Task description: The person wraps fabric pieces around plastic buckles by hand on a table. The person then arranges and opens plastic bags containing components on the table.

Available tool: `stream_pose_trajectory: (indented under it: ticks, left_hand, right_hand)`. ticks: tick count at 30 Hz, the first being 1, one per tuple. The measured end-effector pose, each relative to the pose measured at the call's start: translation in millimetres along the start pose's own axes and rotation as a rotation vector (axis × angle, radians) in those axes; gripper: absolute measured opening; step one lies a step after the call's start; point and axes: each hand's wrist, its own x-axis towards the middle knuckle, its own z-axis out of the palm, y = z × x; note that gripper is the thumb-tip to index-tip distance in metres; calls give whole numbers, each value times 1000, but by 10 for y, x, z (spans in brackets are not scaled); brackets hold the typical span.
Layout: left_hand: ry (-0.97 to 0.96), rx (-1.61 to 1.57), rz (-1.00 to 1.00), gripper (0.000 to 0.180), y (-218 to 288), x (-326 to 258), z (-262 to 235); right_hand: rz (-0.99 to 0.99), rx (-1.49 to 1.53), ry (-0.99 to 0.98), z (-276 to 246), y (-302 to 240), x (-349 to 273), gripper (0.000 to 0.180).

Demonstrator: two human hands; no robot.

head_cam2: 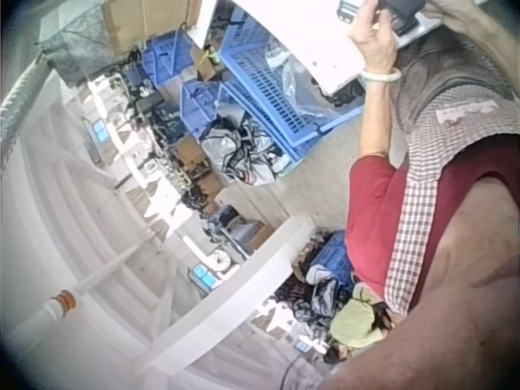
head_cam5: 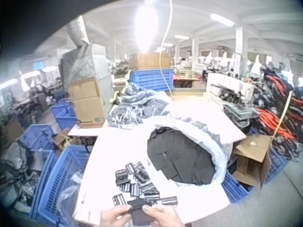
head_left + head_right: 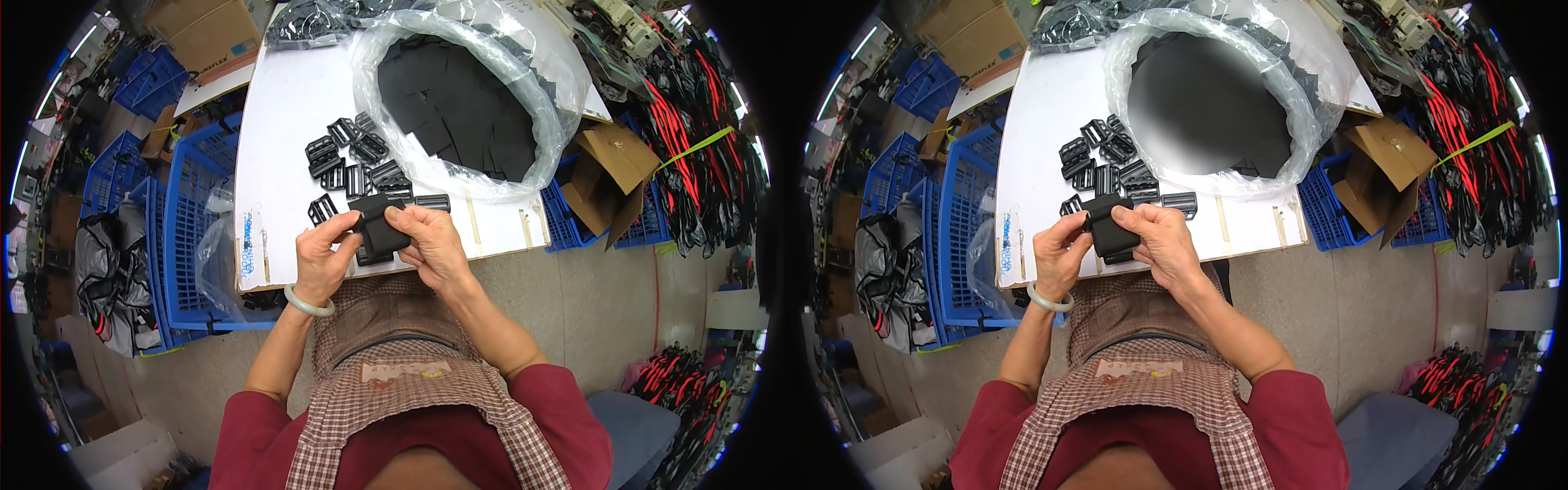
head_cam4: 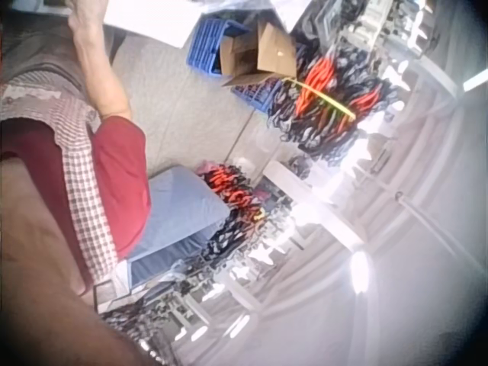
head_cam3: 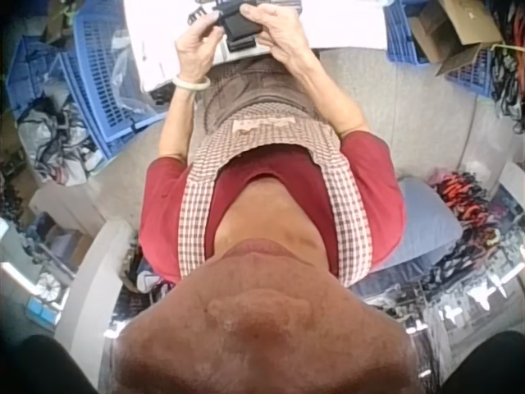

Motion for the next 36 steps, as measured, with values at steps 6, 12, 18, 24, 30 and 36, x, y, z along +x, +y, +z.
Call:
stream_pose_trajectory:
  ticks: [6, 12, 18, 24, 30, 36]
  left_hand:
    - [49, -416, -94, 54, 248, -41, 338]
    - [190, -586, -206, 53, 174, 64, 314]
    - [15, -511, -167, 84, 224, 68, 224]
    - [-9, -380, -97, 83, 193, 58, 205]
    - [-35, -407, -185, 80, 169, 53, 120]
    - [-96, -387, -274, 78, 202, 24, -15]
  right_hand:
    - [-86, -29, 29, 33, -6, 34, 27]
    - [-201, -100, -48, -18, 137, -45, 27]
    - [-210, -209, -32, -14, 100, -65, 30]
    - [-223, -201, 13, 55, 114, -51, 30]
    - [-356, -189, 73, 57, -63, 45, 25]
    - [-496, -694, -51, -17, -56, 233, 15]
